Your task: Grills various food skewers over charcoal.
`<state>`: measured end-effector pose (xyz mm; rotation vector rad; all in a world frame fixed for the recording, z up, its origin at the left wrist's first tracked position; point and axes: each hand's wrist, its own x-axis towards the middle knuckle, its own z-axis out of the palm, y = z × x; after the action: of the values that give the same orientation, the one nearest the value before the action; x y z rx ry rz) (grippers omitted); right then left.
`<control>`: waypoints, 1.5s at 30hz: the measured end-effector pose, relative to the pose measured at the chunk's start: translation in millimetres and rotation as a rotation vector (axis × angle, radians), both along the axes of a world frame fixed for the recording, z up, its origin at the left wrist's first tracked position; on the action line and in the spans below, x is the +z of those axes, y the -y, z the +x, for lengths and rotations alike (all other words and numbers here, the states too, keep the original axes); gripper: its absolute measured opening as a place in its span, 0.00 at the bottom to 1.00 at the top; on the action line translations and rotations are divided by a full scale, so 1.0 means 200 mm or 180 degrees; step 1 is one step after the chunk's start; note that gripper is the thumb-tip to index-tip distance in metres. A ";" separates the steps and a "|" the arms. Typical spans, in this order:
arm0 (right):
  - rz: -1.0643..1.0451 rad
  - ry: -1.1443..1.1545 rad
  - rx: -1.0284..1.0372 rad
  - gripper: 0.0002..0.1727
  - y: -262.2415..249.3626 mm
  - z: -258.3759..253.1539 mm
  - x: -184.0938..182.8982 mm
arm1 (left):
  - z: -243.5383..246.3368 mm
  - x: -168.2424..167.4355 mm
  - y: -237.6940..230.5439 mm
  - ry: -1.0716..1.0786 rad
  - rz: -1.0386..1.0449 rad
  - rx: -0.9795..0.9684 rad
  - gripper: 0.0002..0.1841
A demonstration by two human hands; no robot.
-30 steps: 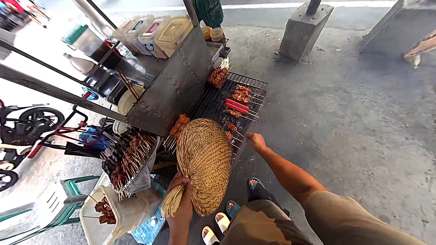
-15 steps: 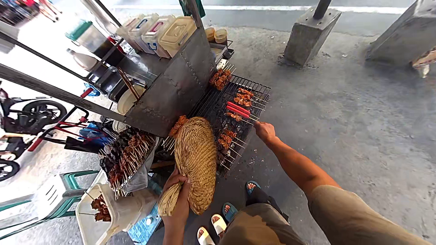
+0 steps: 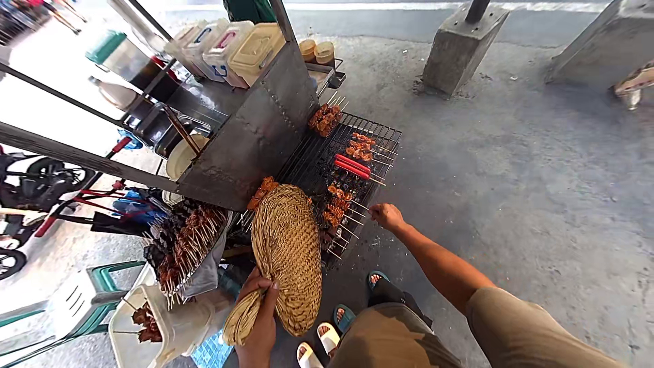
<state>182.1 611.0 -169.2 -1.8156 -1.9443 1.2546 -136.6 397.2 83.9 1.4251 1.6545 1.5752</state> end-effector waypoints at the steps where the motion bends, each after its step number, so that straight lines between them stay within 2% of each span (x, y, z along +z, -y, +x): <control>1: 0.0020 0.0067 0.0169 0.18 0.00 0.02 0.02 | -0.01 0.01 0.00 0.0151 0.0029 -0.0024 0.07; 4: 0.0281 0.0082 0.0337 0.20 -0.06 0.14 0.13 | -0.07 0.04 0.00 0.0144 0.0088 0.0204 0.09; 8: 0.1155 0.0341 -0.0580 0.15 -0.32 0.34 0.22 | -0.05 0.02 -0.03 -0.0689 0.0165 0.0694 0.05; 10: 0.1321 0.0587 -0.0729 0.13 -0.48 0.38 0.19 | -0.01 0.02 -0.06 -0.0275 0.0071 0.0442 0.06; 13: 0.1110 0.1021 -0.0539 0.11 -0.63 0.37 0.14 | 0.05 0.03 -0.12 0.0379 -0.0012 0.0266 0.10; 16: 0.0746 0.1313 -0.0404 0.10 -0.67 0.33 0.15 | 0.08 0.02 -0.15 0.0131 -0.0001 0.0260 0.08; 20: 0.0846 0.1004 -0.0396 0.11 -0.64 0.33 0.17 | 0.07 0.03 -0.13 0.0063 -0.0006 0.0201 0.06; 22: 0.0957 0.0663 -0.0644 0.13 -0.57 0.34 0.21 | 0.06 0.05 -0.11 0.0076 0.0040 0.0287 0.06; 25: 0.1038 0.0452 -0.0683 0.14 -0.42 0.32 0.23 | 0.07 0.05 -0.09 -0.0056 0.0048 0.0434 0.06; 32: 0.0968 -0.0096 -0.0794 0.13 -0.19 0.12 0.14 | 0.14 0.06 -0.11 -0.0041 0.0043 0.0260 0.07; 36: 0.0522 0.0009 -0.0611 0.14 -0.18 0.05 0.03 | 0.14 0.06 -0.10 -0.0068 0.0078 0.0256 0.07; 39: 0.0352 0.0192 -0.0311 0.14 -0.17 0.05 0.05 | 0.10 0.07 -0.07 0.0019 0.0112 0.0222 0.07; 42: 0.0639 0.0202 -0.0260 0.17 -0.18 0.11 0.14 | 0.06 0.09 -0.06 0.0022 0.0226 0.0416 0.08; 45: 0.1013 0.0444 -0.0470 0.18 -0.26 0.14 0.21 | 0.06 0.07 -0.06 -0.0473 0.0235 0.0711 0.05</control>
<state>210.5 663.3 -126.9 -1.8786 -1.9067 0.7425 -124.7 409.7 97.2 1.4680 1.9175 1.7014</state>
